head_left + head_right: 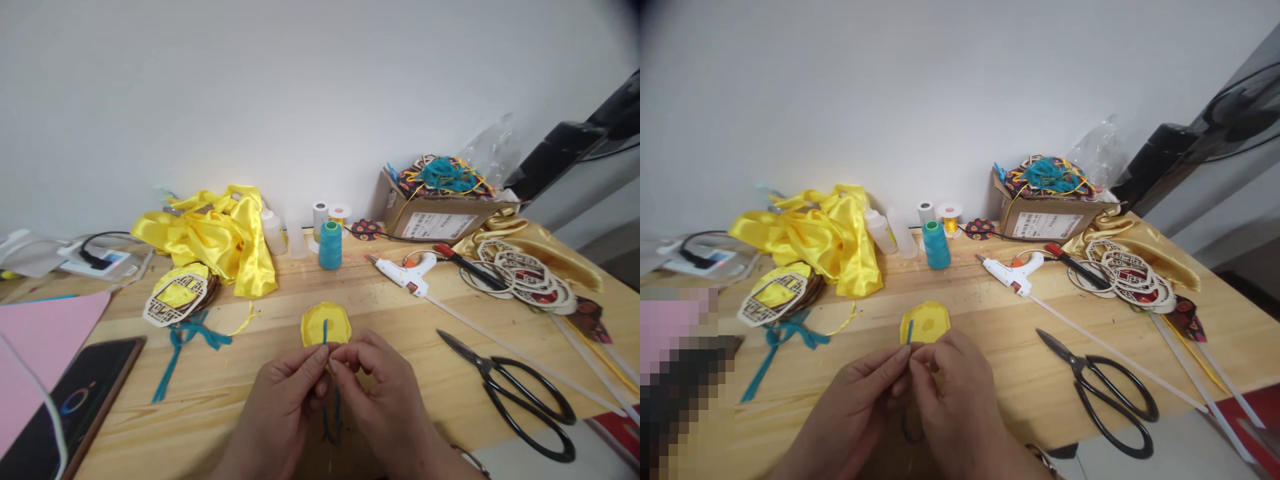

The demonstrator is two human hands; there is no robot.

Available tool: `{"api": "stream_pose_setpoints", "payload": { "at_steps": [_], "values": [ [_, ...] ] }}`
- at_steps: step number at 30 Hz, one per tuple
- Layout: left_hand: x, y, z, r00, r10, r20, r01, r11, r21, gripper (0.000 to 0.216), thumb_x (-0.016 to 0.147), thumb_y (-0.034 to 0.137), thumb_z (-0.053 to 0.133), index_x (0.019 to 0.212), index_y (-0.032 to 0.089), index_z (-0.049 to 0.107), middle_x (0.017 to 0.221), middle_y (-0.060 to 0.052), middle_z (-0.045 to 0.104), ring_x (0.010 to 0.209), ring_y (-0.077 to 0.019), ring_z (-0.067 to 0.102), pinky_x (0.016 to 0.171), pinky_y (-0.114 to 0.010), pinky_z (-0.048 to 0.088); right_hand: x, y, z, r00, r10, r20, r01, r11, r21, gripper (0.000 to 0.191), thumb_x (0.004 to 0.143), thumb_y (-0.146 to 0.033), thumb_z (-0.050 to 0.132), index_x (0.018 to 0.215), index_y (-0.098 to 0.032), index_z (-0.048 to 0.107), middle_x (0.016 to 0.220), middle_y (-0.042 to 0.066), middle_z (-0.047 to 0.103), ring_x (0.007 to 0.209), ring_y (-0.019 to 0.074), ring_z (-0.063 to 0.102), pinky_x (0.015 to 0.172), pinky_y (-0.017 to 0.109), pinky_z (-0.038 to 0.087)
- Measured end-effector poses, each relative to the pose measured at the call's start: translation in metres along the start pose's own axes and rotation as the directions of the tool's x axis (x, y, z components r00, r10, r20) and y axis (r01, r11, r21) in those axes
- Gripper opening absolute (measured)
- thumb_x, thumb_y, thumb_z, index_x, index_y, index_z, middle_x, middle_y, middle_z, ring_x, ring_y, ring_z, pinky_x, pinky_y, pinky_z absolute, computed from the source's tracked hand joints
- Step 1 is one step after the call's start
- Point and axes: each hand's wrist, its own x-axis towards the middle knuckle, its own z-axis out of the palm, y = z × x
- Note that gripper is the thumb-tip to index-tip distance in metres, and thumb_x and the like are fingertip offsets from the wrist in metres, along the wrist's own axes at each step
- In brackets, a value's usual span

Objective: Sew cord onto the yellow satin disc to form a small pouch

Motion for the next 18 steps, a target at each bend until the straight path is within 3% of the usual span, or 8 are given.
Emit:
{"api": "stream_pose_setpoints", "payload": {
  "at_steps": [10, 18],
  "values": [
    [0.0016, -0.001, 0.002, 0.995, -0.023, 0.102, 0.034, 0.994, -0.104, 0.027, 0.082, 0.028, 0.056, 0.06, 0.015, 0.062, 0.052, 0.005, 0.038, 0.053, -0.0097, 0.027, 0.051, -0.021, 0.026, -0.0014, 0.0001, -0.0039, 0.998, -0.05, 0.027, 0.052, 0.993, -0.107, 0.019, 0.083, -0.015, 0.049, 0.074, -0.02, 0.065, 0.074, 0.003, 0.059, 0.074, 0.0161, 0.053, 0.068, 0.029, 0.042],
    [0.0043, -0.002, -0.0004, 1.0, -0.007, -0.014, 0.006, 0.998, -0.064, 0.017, 0.077, 0.03, 0.062, 0.078, 0.016, 0.071, 0.05, 0.005, 0.041, 0.052, -0.0085, 0.028, 0.05, -0.019, 0.027, -0.0005, -0.0003, -0.0066, 0.987, -0.156, -0.03, 0.153, 0.984, -0.095, 0.016, 0.082, -0.015, 0.051, 0.083, -0.019, 0.066, 0.079, 0.004, 0.061, 0.077, 0.0156, 0.056, 0.069, 0.028, 0.044]
  ]
}}
